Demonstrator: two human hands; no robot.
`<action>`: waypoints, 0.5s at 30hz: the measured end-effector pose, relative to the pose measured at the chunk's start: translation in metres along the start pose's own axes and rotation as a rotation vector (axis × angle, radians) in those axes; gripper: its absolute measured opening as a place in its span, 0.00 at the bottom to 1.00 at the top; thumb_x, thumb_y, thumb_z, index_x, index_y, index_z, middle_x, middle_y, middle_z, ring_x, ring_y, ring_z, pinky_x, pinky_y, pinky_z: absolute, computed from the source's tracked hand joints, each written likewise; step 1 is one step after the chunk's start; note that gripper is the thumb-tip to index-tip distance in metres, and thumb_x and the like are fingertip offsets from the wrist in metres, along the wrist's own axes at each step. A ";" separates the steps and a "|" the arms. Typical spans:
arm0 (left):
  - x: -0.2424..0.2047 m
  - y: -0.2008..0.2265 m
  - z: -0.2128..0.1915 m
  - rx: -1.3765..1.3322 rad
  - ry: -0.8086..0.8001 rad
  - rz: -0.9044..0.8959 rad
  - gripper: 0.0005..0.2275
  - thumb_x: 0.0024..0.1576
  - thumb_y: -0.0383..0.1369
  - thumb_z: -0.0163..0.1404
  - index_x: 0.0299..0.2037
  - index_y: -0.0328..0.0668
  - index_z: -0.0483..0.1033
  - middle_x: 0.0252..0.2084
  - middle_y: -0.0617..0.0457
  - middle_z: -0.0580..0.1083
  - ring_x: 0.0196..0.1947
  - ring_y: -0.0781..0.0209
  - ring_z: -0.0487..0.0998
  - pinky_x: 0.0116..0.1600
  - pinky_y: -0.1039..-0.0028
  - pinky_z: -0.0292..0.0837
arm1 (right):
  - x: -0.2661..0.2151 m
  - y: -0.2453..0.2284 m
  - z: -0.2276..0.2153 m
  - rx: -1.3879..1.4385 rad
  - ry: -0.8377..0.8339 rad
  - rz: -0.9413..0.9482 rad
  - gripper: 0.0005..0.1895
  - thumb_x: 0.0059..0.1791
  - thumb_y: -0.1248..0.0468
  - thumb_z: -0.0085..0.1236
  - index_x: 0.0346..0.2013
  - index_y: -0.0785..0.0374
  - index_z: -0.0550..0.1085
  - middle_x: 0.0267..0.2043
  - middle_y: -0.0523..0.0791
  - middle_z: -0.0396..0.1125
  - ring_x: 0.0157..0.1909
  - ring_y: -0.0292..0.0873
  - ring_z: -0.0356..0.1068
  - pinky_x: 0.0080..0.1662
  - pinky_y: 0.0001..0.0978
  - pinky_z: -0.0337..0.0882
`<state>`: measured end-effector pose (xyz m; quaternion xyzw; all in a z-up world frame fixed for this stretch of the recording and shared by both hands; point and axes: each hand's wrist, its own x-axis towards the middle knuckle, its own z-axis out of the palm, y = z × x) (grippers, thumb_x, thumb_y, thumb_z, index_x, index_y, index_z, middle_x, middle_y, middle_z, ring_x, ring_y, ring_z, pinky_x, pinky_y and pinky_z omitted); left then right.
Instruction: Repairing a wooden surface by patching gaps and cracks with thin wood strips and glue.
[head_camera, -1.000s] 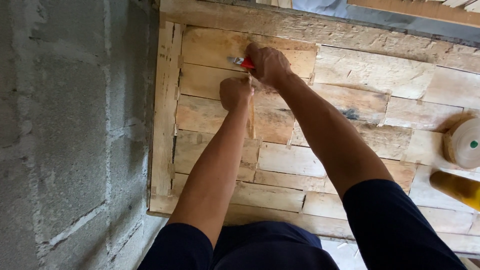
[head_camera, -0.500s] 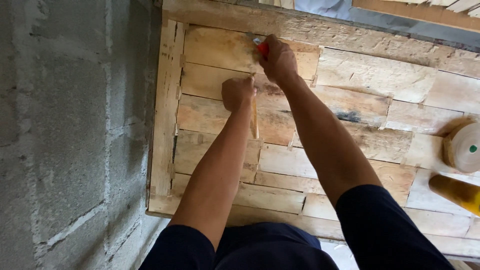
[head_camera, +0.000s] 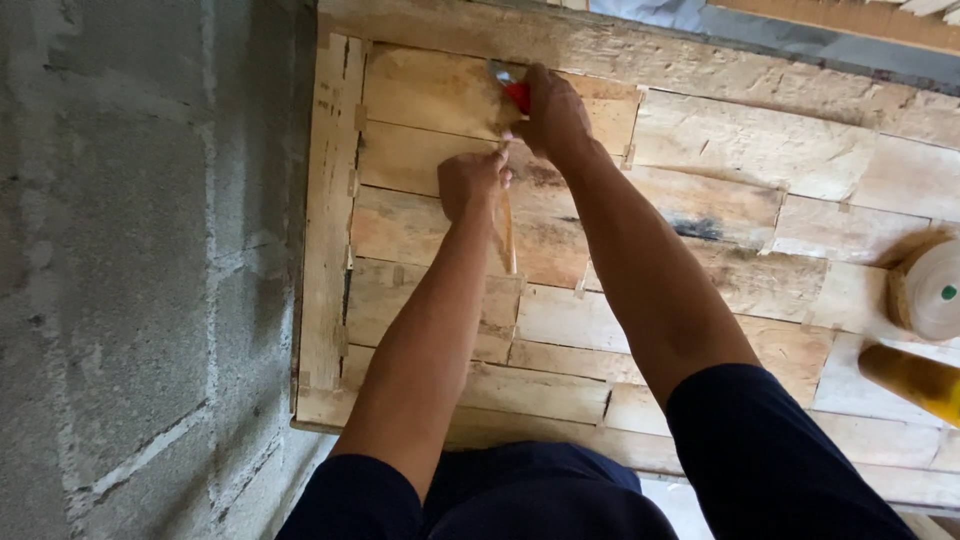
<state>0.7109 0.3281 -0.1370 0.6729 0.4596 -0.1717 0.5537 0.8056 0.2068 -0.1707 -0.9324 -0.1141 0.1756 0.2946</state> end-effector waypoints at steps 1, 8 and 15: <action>-0.001 0.000 -0.001 0.003 -0.010 -0.004 0.16 0.56 0.43 0.61 0.26 0.38 0.83 0.21 0.54 0.79 0.18 0.68 0.77 0.24 0.74 0.68 | 0.001 0.004 0.002 0.041 0.003 -0.012 0.29 0.41 0.65 0.75 0.50 0.63 0.67 0.48 0.53 0.71 0.48 0.52 0.72 0.49 0.42 0.75; -0.003 0.005 0.000 0.062 -0.010 0.003 0.14 0.56 0.41 0.61 0.25 0.39 0.83 0.19 0.54 0.79 0.16 0.69 0.76 0.23 0.76 0.67 | 0.007 0.003 0.004 0.028 -0.019 -0.050 0.31 0.40 0.66 0.76 0.51 0.64 0.66 0.50 0.54 0.70 0.51 0.55 0.70 0.54 0.44 0.72; -0.004 0.009 -0.004 0.061 -0.027 0.002 0.14 0.55 0.40 0.62 0.26 0.36 0.83 0.19 0.54 0.78 0.16 0.69 0.75 0.22 0.75 0.64 | 0.001 -0.015 -0.011 0.007 -0.069 0.033 0.34 0.39 0.65 0.77 0.52 0.65 0.65 0.51 0.54 0.69 0.53 0.55 0.70 0.54 0.46 0.70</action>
